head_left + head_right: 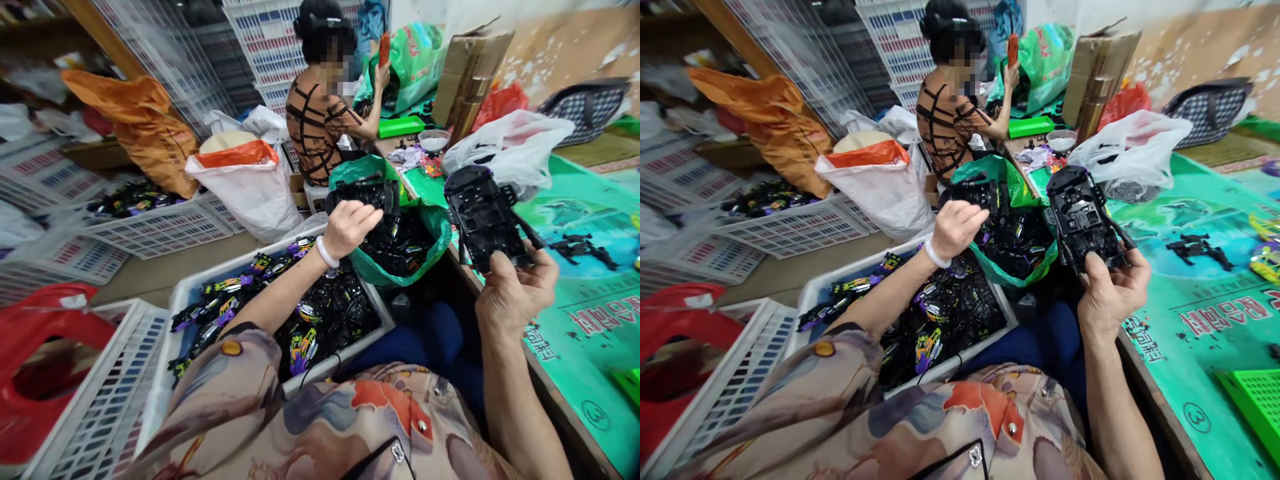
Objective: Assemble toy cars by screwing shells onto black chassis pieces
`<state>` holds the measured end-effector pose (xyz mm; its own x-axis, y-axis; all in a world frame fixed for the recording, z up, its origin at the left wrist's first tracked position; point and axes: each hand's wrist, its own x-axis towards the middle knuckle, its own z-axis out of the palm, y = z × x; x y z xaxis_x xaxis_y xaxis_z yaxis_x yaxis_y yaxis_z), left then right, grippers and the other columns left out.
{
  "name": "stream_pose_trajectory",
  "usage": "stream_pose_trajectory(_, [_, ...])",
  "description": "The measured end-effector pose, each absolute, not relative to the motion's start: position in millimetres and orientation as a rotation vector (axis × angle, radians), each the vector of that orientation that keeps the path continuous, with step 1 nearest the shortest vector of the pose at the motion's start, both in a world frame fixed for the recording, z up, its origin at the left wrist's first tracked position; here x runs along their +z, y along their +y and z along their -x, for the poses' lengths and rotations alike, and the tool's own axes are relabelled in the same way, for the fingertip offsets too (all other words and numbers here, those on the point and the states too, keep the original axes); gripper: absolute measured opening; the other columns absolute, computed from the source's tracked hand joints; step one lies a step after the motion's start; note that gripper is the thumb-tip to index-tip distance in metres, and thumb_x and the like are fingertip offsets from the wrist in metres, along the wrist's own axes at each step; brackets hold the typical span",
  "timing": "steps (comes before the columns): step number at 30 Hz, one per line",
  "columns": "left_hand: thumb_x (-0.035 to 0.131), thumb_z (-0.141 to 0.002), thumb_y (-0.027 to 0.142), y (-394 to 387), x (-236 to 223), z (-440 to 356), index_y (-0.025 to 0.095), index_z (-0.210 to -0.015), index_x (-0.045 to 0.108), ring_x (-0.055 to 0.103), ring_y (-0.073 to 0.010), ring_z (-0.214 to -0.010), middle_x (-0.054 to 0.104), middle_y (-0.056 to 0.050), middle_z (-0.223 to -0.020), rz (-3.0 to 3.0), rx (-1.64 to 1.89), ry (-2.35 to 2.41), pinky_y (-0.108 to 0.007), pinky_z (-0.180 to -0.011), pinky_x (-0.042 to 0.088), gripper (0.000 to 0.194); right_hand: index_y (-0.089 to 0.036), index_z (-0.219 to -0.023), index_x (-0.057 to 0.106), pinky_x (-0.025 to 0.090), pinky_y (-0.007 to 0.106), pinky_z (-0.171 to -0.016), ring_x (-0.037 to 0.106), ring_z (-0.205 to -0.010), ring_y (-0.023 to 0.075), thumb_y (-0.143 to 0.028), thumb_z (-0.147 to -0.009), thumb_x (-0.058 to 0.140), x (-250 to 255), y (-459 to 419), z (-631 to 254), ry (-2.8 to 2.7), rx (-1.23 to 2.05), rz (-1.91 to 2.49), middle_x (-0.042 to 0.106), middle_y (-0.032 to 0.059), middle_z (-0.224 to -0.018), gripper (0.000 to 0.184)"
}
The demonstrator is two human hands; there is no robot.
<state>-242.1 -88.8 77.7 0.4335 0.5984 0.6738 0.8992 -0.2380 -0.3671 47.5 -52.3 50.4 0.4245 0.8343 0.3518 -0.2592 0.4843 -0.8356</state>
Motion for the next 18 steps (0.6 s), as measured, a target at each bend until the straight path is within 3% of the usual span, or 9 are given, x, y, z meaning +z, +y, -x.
stream_pose_trajectory(4, [0.04,-0.098,0.022,-47.1,51.2,257.9,0.02,-0.107,0.066,0.057,-0.0253,-0.099,0.069,-0.01,-0.099,2.0,-0.298,-1.67,-0.042,-0.081,0.041,0.028,-0.019,-0.107,0.061,0.055,0.038,-0.09,0.065,-0.094,0.0173,-0.032,-0.06,0.086,62.6,-57.8,-35.9,-0.959,0.704,0.728,0.065,0.0002,-0.1,0.054])
stream_pose_trajectory(8, [0.047,-0.093,0.019,-53.3,30.9,264.9,0.018,-0.097,0.067,0.05,-0.033,-0.114,0.065,-0.015,-0.102,1.799,-0.22,-2.095,-0.049,-0.087,0.04,0.021,-0.017,-0.11,0.062,0.053,0.042,-0.093,0.064,-0.096,0.0197,-0.035,-0.061,0.086,53.8,-63.1,-32.8,-1.072,0.76,0.807,0.066,0.0036,-0.103,0.058])
stream_pose_trajectory(11, [0.056,-0.09,0.029,-84.7,25.2,265.4,0.02,-0.105,0.066,0.044,-0.035,-0.123,0.062,-0.013,-0.117,1.663,-0.455,-2.161,-0.051,-0.095,0.039,0.02,-0.016,-0.109,0.063,0.054,0.04,-0.087,0.065,-0.09,0.0194,-0.037,-0.059,0.086,41.3,-65.0,-31.6,-1.132,0.934,0.918,0.068,0.0044,-0.097,0.059])
stream_pose_trajectory(14, [0.061,-0.087,0.042,-116.1,7.2,266.0,0.019,-0.121,0.058,0.047,-0.0366,-0.119,0.056,-0.018,-0.126,1.4,-0.76,-2.296,-0.052,-0.095,0.04,0.041,-0.017,-0.106,0.064,0.057,0.033,-0.07,0.065,-0.077,0.017,-0.04,-0.057,0.087,32.2,-66.8,-23.5,-1.153,1.265,1.021,0.068,0.0036,-0.09,0.059])
stream_pose_trajectory(18, [0.065,-0.08,0.051,-130.2,-40.8,273.8,0.023,-0.135,0.041,0.057,-0.0366,-0.1,0.057,-0.017,-0.109,1.174,-1.305,-2.512,-0.053,-0.081,0.043,0.066,-0.017,-0.102,0.062,0.055,0.029,-0.047,0.062,-0.063,0.0163,-0.043,-0.053,0.089,26.9,-60.6,6.9,-1.092,1.758,1.014,0.067,0.0027,-0.085,0.061])
